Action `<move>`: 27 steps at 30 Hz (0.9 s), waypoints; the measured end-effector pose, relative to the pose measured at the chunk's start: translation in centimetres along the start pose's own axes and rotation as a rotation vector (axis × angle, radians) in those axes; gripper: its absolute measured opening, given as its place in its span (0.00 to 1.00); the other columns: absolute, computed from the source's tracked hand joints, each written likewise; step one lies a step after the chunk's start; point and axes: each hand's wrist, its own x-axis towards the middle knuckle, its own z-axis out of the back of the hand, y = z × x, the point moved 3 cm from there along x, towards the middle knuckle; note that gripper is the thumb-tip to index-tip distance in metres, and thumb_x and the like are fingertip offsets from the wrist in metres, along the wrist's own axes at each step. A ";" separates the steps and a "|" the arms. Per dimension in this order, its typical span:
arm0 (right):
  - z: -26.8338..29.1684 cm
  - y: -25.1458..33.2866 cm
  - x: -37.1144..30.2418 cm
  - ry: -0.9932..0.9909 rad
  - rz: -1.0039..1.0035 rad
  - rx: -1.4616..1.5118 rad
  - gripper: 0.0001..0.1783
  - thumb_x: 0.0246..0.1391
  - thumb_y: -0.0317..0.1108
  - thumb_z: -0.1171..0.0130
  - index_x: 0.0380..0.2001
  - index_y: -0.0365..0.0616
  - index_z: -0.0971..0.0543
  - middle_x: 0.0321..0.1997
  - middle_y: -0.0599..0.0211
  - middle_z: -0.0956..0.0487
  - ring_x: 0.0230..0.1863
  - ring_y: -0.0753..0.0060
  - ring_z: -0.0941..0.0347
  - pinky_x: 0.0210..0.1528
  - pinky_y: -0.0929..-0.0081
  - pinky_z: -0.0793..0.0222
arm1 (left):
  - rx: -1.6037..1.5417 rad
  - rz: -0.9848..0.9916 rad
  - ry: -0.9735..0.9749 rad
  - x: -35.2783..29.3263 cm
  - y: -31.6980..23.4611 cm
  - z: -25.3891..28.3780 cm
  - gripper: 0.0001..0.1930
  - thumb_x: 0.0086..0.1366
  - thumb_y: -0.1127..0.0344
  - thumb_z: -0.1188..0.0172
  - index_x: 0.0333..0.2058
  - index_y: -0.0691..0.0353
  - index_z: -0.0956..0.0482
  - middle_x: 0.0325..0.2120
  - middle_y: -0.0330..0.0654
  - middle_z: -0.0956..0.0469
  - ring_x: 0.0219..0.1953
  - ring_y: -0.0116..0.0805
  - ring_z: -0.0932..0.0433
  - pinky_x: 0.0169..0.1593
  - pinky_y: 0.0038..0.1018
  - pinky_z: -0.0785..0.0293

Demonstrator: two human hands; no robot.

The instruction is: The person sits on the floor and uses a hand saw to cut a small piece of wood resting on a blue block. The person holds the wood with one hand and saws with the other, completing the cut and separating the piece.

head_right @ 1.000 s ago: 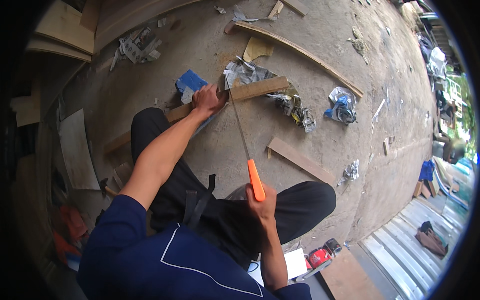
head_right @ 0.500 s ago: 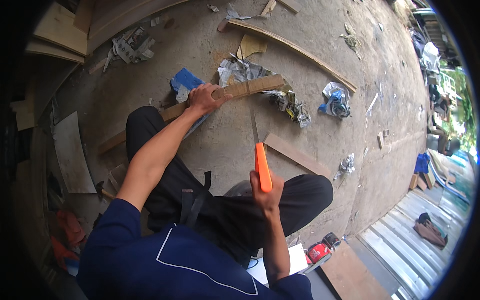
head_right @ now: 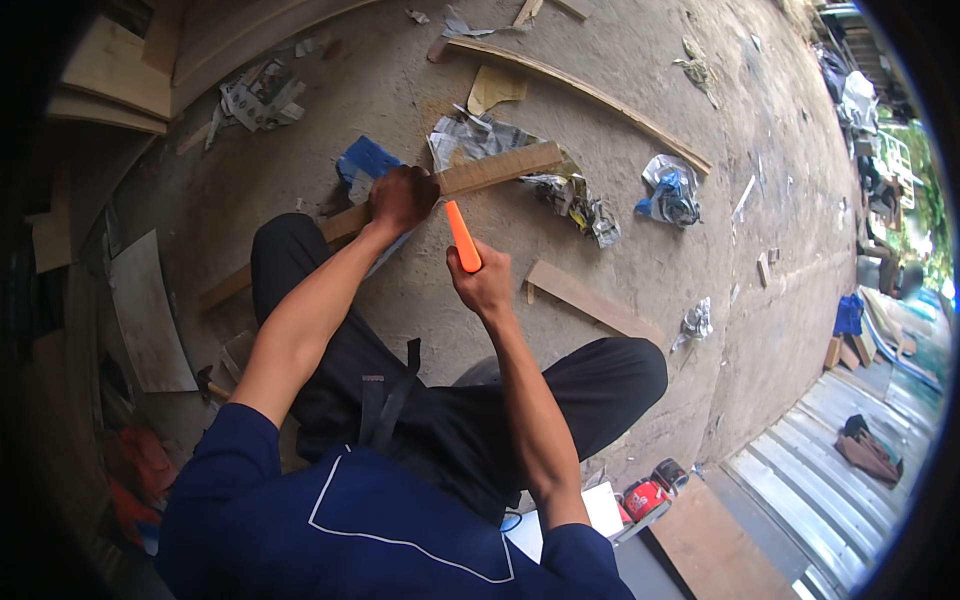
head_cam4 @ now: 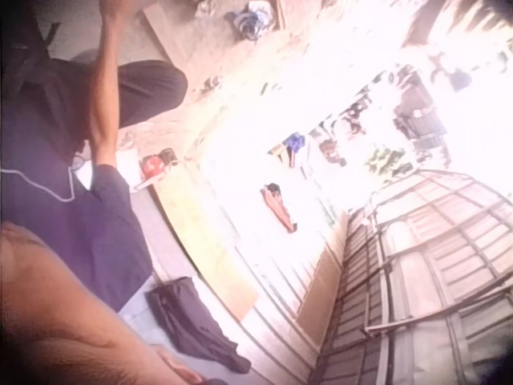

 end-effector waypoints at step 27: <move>1.3 -1.9 -3.6 0.084 0.020 0.059 0.05 0.44 0.29 0.37 0.24 0.40 0.23 0.20 0.55 0.24 0.22 0.54 0.24 0.26 0.68 0.31 | -0.008 0.210 0.162 0.9 -0.3 -0.3 0.23 0.55 0.43 0.44 0.30 0.60 0.21 0.31 0.54 0.20 0.38 0.56 0.21 0.41 0.48 0.28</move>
